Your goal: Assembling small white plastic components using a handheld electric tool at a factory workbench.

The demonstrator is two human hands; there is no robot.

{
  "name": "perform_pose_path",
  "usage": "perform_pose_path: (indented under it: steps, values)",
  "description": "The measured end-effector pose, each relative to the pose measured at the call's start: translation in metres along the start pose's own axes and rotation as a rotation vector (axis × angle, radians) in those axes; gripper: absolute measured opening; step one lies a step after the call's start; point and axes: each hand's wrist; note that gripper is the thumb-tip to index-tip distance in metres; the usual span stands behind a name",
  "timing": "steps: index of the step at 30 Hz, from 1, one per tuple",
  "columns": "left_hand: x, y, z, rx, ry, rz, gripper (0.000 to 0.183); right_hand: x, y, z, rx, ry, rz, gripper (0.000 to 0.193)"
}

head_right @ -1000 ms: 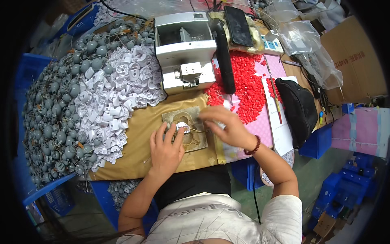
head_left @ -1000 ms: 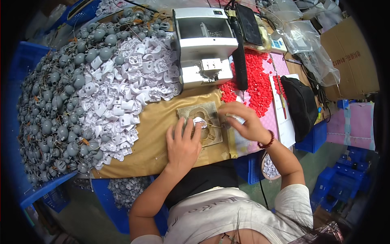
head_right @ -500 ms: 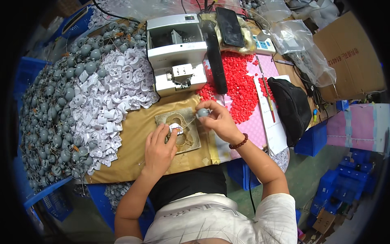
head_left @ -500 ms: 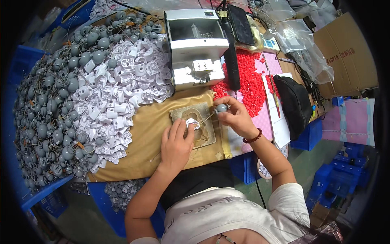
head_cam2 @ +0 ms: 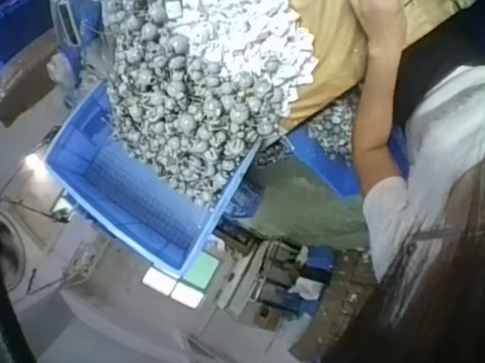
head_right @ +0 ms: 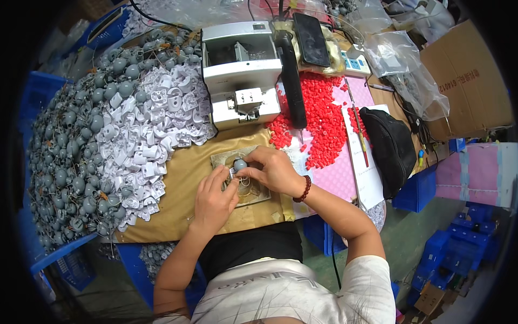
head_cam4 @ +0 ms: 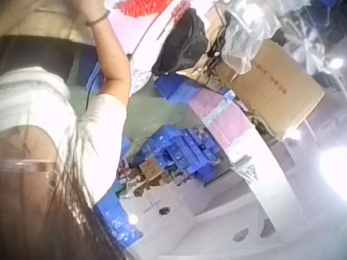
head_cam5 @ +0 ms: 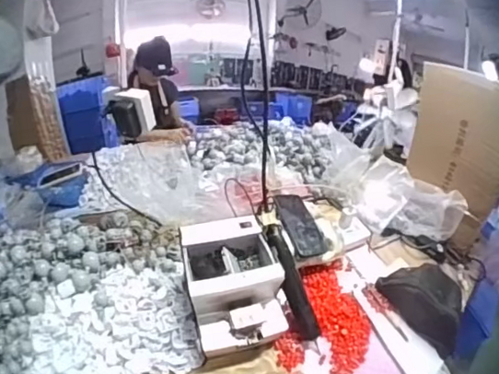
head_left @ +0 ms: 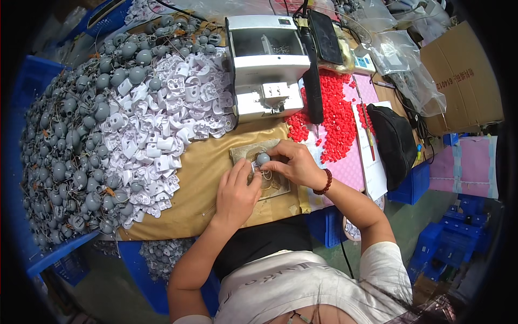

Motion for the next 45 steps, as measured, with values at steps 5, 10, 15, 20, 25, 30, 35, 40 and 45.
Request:
perform_pose_path:
  steps: [5, 10, 15, 20, 25, 30, 35, 40, 45]
  values:
    - [0.000, -0.004, -0.003, -0.035, 0.010, 0.040, 0.037, 0.000, 0.000, -0.008, -0.078, 0.119, 0.058, 0.031]
    - [-0.009, -0.024, 0.003, -0.039, 0.067, 0.194, 0.044, 0.009, 0.004, -0.008, -0.066, 0.103, -0.055, 0.042]
    - [-0.004, -0.028, 0.001, -0.032, 0.015, 0.150, 0.043, 0.001, -0.011, 0.012, -0.168, 0.033, 0.137, 0.037]
    - [-0.005, -0.037, 0.002, -0.028, 0.009, 0.157, 0.038, -0.041, -0.084, 0.080, -0.850, 0.321, 0.156, 0.044]
    - [-0.003, -0.036, -0.002, -0.057, 0.013, 0.160, 0.035, -0.064, -0.104, 0.091, -0.466, -0.121, -0.190, 0.061]
    - [-0.002, -0.032, -0.003, -0.057, 0.035, 0.168, 0.036, -0.011, -0.084, 0.103, -0.748, -0.240, 0.272, 0.069]
    - [-0.002, -0.032, -0.001, -0.073, 0.064, 0.181, 0.036, 0.089, -0.068, 0.117, -0.409, -0.596, 0.408, 0.055]
    - [-0.004, -0.033, -0.004, -0.056, 0.054, 0.202, 0.036, 0.091, -0.104, 0.091, -0.352, -0.506, 0.417, 0.052]
    - [-0.002, -0.032, -0.006, -0.080, 0.029, 0.180, 0.037, 0.093, -0.129, 0.071, -0.423, -0.580, 0.202, 0.025]
Point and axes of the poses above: each hand's wrist, its own y-axis away from the middle knuckle, its own z-axis out of the back of the hand, x = y × z, and after that the axes turned 12 degrees about -z, right-handed
